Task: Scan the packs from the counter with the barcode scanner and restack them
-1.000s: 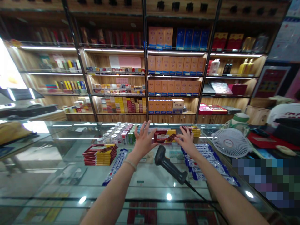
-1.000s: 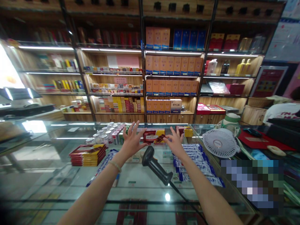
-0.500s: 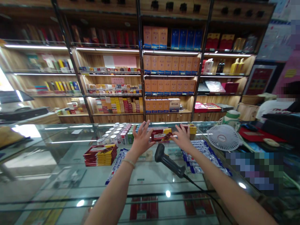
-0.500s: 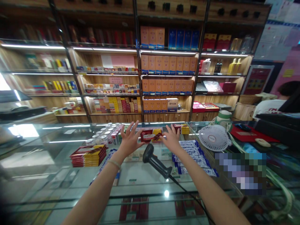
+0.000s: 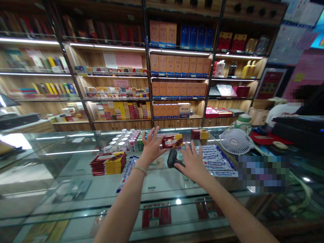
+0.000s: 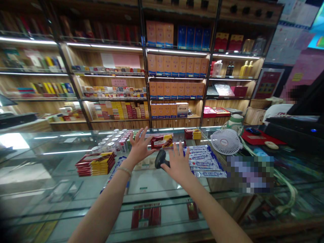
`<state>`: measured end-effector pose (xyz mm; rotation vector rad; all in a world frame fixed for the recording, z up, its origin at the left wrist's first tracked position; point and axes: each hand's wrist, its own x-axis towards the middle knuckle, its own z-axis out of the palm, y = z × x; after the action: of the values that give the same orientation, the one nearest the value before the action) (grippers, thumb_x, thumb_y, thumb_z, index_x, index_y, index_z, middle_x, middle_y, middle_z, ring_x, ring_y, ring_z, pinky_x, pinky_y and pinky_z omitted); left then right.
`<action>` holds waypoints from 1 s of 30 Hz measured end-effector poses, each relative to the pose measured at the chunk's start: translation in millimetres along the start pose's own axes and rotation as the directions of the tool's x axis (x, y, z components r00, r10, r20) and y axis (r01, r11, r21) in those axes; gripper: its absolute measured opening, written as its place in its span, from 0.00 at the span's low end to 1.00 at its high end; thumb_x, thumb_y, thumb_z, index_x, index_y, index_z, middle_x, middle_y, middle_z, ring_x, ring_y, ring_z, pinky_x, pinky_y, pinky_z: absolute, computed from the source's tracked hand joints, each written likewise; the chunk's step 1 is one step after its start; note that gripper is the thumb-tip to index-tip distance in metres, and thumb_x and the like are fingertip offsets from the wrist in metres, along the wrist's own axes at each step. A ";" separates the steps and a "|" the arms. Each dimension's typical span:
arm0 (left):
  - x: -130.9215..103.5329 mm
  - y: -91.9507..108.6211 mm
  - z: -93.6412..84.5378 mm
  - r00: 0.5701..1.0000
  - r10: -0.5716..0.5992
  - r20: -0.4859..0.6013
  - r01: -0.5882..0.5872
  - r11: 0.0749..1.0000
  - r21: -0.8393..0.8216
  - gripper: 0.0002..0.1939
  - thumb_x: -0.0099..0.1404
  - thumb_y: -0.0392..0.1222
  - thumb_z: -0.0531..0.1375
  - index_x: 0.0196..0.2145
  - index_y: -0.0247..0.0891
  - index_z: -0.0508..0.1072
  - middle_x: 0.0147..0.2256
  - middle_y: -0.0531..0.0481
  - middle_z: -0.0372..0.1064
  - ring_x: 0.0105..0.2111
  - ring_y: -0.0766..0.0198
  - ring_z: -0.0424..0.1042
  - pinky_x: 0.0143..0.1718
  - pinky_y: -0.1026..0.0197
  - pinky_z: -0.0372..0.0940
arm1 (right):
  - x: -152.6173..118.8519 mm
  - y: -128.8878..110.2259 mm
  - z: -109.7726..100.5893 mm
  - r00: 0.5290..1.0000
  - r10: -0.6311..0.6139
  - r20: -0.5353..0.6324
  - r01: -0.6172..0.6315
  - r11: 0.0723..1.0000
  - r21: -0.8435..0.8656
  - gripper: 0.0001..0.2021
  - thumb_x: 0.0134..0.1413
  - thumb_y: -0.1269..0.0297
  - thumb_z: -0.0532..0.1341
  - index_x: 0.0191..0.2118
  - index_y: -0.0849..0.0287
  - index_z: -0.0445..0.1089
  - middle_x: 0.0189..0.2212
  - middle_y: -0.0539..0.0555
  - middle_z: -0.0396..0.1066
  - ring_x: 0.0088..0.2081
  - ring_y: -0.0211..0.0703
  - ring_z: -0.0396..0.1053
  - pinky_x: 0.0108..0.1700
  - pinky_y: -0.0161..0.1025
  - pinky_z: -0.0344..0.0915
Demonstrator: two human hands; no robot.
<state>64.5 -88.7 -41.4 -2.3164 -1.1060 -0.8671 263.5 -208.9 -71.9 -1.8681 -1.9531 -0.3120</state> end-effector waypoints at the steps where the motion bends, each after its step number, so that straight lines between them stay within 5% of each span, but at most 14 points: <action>1: -0.2 0.3 0.2 1.000 0.001 0.000 -0.001 1.000 -0.006 0.33 0.56 0.55 0.70 0.58 0.45 0.72 0.73 0.36 0.45 0.72 0.38 0.47 0.69 0.29 0.29 | -4.8 -3.4 2.9 1.000 0.003 0.009 -0.003 1.000 -0.009 0.35 0.60 0.42 0.60 0.64 0.62 0.65 0.73 0.69 0.44 0.74 0.72 0.34 0.68 0.77 0.32; 16: -0.6 -0.3 0.1 1.000 -0.018 0.004 0.018 0.999 -0.032 0.34 0.55 0.55 0.71 0.58 0.48 0.72 0.72 0.38 0.47 0.71 0.38 0.46 0.69 0.30 0.30 | -13.0 -21.3 22.2 0.999 0.032 0.029 -0.030 0.998 -0.061 0.25 0.58 0.49 0.64 0.52 0.65 0.73 0.71 0.71 0.51 0.73 0.72 0.40 0.68 0.76 0.38; 30: 1.7 2.7 -6.6 0.998 -0.065 -0.015 0.064 0.994 -0.094 0.30 0.56 0.60 0.68 0.53 0.46 0.75 0.72 0.42 0.51 0.71 0.41 0.49 0.70 0.33 0.28 | -13.3 -19.4 24.5 1.000 0.009 0.012 -0.009 0.999 -0.042 0.24 0.59 0.49 0.63 0.52 0.64 0.73 0.71 0.71 0.52 0.73 0.71 0.42 0.69 0.75 0.38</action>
<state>65.2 -93.3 -35.8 -2.3544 -1.1616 -0.9814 240.9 -211.6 -97.2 -1.9092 -1.9604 -0.3420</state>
